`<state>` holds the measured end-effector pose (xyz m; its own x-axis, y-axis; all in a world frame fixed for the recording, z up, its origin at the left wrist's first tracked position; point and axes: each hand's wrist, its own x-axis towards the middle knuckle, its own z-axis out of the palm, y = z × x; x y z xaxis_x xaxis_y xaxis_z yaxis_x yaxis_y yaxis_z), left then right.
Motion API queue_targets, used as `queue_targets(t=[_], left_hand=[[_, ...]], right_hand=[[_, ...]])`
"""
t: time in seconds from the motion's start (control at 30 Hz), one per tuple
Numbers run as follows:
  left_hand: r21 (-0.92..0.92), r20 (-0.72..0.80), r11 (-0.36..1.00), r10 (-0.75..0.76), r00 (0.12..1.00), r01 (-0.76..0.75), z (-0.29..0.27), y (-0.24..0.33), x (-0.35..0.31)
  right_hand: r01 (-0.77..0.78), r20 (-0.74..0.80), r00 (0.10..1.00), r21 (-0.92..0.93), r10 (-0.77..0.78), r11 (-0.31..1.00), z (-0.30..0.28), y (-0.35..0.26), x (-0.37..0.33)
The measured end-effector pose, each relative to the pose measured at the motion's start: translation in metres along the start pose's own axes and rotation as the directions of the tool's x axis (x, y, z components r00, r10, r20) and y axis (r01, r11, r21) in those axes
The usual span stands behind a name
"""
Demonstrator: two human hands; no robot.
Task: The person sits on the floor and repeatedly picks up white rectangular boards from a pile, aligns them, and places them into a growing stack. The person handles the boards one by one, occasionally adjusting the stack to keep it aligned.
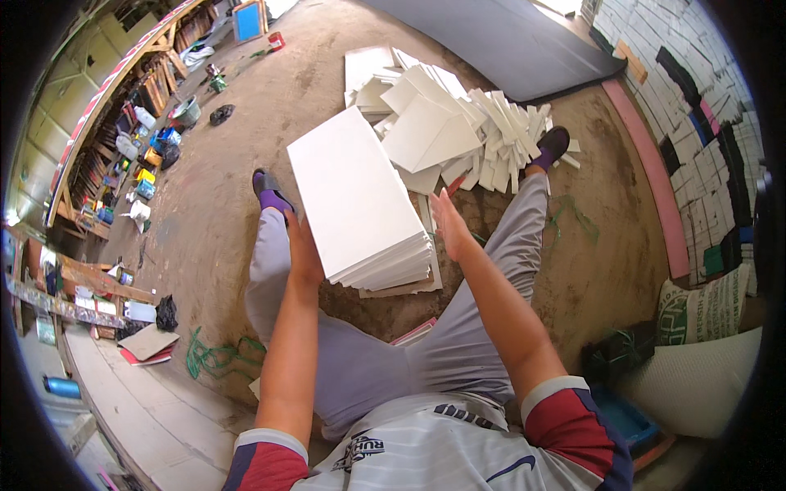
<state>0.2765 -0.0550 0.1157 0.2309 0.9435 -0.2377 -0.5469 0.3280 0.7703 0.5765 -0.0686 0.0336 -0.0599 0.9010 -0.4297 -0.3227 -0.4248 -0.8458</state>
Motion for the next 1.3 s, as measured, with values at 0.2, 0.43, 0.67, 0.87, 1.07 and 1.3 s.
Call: queue_targets(t=[0.2,0.43,0.67,0.87,1.07,1.3], left_hand=[[0.103,-0.161,0.968,-0.210,0.964,0.228,-0.031,-0.072,0.031],[0.220,-0.332,0.874,-0.351,0.875,0.434,-0.065,-0.133,0.057],[0.345,-0.420,0.790,-0.353,0.836,0.507,-0.079,-0.154,0.088],[0.468,-0.447,0.738,-0.278,0.850,0.487,-0.095,-0.147,0.116],[0.684,-0.381,0.611,-0.167,0.910,0.398,-0.098,-0.134,0.184],[0.844,-0.356,0.405,-0.068,0.932,0.353,-0.108,-0.130,0.253]], right_hand=[[-0.191,0.004,0.981,0.140,0.192,0.972,-0.021,0.041,0.029],[-0.271,0.018,0.961,0.287,0.277,0.919,-0.034,0.111,0.080],[-0.204,0.030,0.976,0.459,0.214,0.865,-0.039,0.136,0.104],[-0.191,-0.059,0.973,0.345,0.224,0.919,-0.027,0.159,0.129],[-0.156,0.022,0.988,0.262,0.156,0.952,-0.060,0.170,0.181],[-0.305,-0.179,0.930,0.114,0.321,0.946,-0.013,0.020,0.206]])
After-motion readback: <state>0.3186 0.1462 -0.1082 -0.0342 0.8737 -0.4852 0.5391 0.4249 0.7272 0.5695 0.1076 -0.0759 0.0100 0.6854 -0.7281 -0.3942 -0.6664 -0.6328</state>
